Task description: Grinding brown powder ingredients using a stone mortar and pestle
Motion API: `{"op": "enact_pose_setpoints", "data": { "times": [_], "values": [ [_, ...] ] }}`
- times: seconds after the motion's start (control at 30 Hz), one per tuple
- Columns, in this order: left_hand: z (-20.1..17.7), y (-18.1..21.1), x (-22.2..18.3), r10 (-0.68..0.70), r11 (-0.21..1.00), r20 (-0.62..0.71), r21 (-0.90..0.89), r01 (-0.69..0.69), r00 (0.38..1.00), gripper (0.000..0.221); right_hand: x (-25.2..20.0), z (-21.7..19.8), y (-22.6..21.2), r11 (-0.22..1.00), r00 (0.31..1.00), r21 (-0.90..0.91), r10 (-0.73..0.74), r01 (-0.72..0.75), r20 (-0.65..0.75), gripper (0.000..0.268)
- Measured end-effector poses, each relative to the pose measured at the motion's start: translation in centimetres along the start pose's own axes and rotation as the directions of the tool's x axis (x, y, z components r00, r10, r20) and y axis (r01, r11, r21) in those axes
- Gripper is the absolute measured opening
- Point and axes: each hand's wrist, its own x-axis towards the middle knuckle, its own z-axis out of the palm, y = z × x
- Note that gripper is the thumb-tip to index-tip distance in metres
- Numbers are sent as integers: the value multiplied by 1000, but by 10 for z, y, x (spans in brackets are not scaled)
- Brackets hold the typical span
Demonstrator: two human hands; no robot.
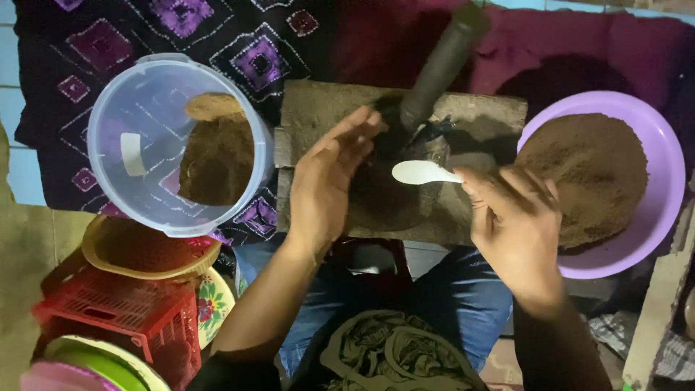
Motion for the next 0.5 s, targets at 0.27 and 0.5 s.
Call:
{"op": "enact_pose_setpoints", "data": {
  "times": [0.27,0.5],
  "values": [
    [9,9,0,-116,917,25,-382,117,993,62,36,-19,-39,985,998,170,-16,5,60,36],
    [-21,56,-14,16,896,-47,-442,-35,999,62,85,-15,-96,971,973,144,-209,194,99,26]
  ]
}}
